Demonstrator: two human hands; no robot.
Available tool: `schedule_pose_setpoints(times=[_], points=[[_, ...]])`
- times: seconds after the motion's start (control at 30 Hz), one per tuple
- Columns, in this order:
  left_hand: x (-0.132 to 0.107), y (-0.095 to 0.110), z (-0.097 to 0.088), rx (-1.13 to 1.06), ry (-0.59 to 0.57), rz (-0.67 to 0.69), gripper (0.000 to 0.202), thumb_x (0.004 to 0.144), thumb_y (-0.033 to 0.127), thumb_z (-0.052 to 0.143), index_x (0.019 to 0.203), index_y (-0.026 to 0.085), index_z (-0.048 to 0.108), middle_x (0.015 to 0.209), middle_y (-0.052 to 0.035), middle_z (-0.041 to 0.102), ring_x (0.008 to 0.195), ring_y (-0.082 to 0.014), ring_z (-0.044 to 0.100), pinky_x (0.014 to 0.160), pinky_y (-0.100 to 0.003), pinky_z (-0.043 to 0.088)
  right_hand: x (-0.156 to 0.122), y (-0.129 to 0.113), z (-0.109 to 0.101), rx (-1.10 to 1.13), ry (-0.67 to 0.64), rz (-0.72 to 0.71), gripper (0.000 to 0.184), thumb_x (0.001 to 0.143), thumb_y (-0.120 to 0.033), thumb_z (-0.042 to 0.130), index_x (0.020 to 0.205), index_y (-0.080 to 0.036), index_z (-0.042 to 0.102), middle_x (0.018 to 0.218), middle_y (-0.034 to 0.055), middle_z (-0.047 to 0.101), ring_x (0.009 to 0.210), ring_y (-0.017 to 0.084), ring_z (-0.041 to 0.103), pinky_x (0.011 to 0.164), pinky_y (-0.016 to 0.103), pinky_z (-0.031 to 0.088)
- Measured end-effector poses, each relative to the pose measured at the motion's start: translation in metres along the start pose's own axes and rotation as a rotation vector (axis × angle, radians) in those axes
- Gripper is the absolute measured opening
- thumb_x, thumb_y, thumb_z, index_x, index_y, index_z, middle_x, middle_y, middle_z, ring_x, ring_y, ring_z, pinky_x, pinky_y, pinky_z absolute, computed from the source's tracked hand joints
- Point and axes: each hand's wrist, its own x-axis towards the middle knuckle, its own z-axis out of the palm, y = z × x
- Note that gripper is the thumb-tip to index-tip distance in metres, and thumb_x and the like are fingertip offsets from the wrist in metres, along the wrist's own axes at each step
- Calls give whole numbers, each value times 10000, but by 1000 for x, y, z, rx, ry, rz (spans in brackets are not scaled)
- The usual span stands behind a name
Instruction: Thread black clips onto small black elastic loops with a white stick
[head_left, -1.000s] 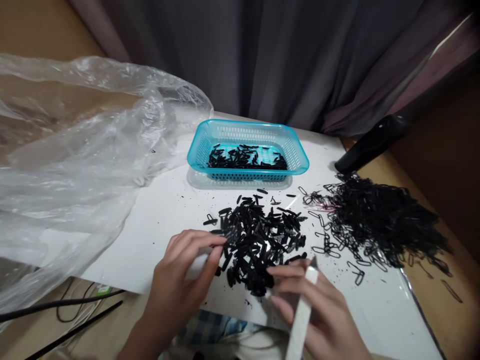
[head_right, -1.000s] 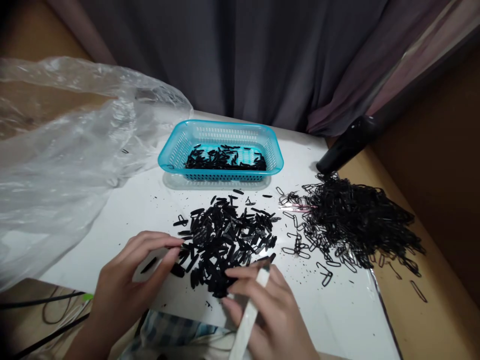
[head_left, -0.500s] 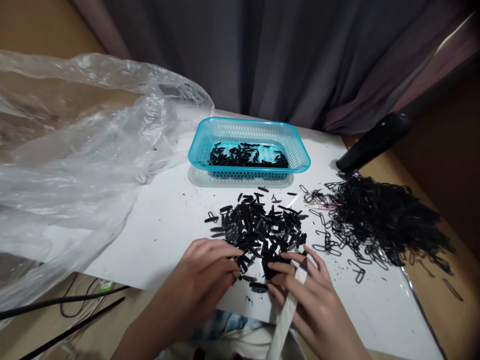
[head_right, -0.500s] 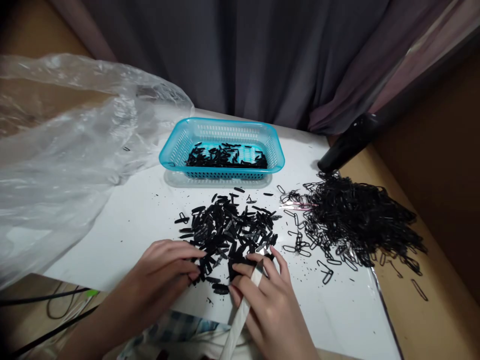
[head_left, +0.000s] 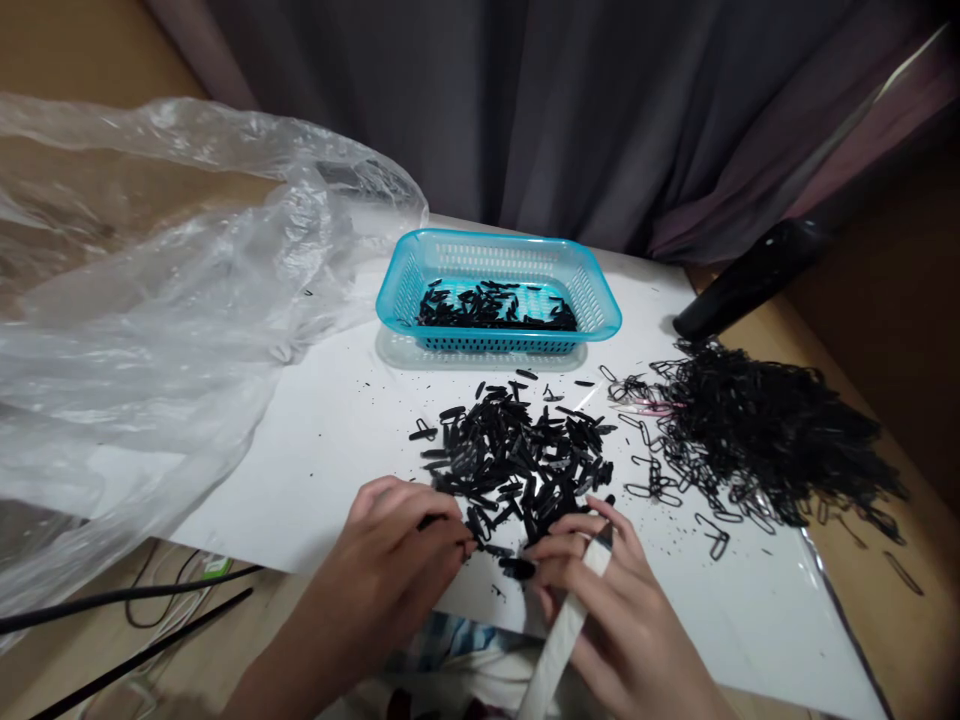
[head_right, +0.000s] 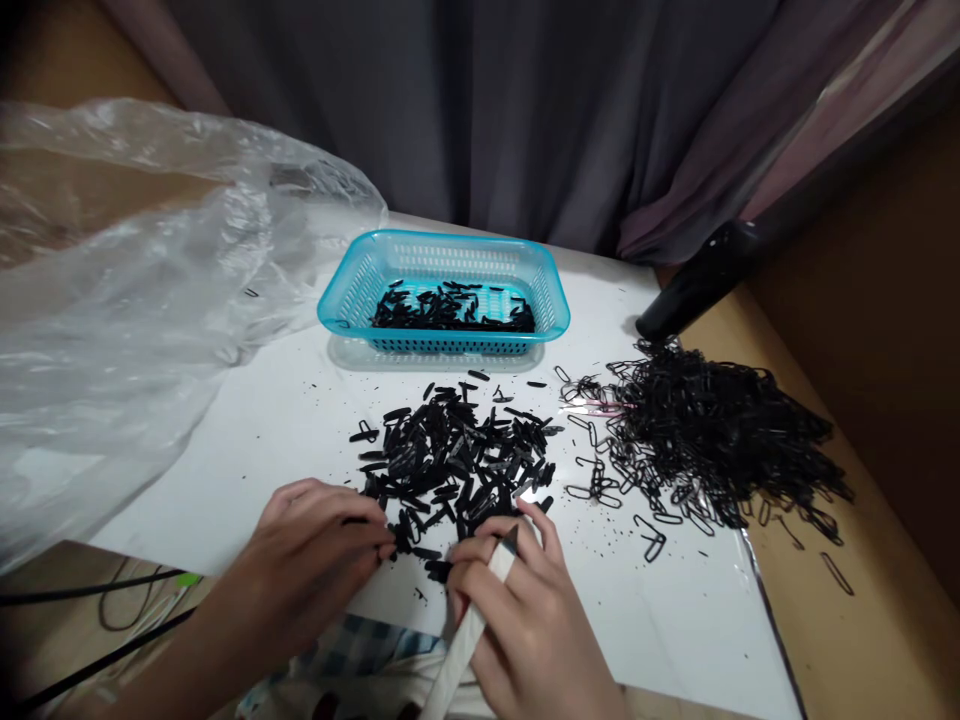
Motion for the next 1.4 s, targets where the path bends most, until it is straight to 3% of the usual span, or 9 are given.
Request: schedule_pose_setpoints(times=[0.2,0.47,0.63,0.83,0.97,1.1,1.2,1.4], points=[[7,12,11,63,-75,-21,204,951,175,464,1012,259,640,934,-26,628,859,-225,552,829,-449,318,0,1,-3,21,28,3,239,855,-14,513,982,-216,534,995,4,652,975,194,572,1129,427,171],[12,8,-9,115,-202,-49,211,856,90,505,878,248,643,890,-34,605,835,-240,526,782,-437,295,-22,18,-16,-86,60,14,217,891,-62,556,1054,-203,526,1026,46,641,1010,218,559,1089,430,211],[12,10,-7,202,-229,4,122,877,157,572,809,238,632,842,-28,611,825,-250,520,745,-424,298,-7,1,-2,36,148,79,180,910,-75,561,1014,-221,542,966,3,677,934,202,578,981,381,289],[12,14,6,344,-225,17,172,859,75,504,823,197,620,822,-57,618,806,-268,521,728,-438,312,25,-17,23,72,95,143,272,813,12,484,938,-219,554,942,6,702,821,214,535,852,378,328],[13,11,7,303,-180,-27,145,797,66,541,786,202,590,780,-36,603,766,-251,532,712,-416,312,38,-15,36,-2,95,154,232,768,6,524,857,-208,537,815,19,680,760,214,481,759,346,314],[10,5,1,217,-123,-67,116,832,102,544,847,211,582,814,-22,603,780,-244,546,741,-412,301,43,-13,39,2,123,164,217,756,4,536,809,-205,509,741,14,631,737,204,457,710,322,295],[7,1,-7,178,-109,-71,123,870,120,517,880,221,584,830,-15,605,780,-238,551,747,-404,288,45,-15,34,61,59,134,226,752,5,534,820,-206,493,776,15,614,744,199,447,724,321,318],[1,-9,-26,52,-74,-113,123,927,154,510,964,254,571,871,29,657,808,-195,595,777,-369,316,53,-21,22,126,-237,183,314,737,83,516,824,-216,473,860,-4,569,828,170,497,671,249,365]])
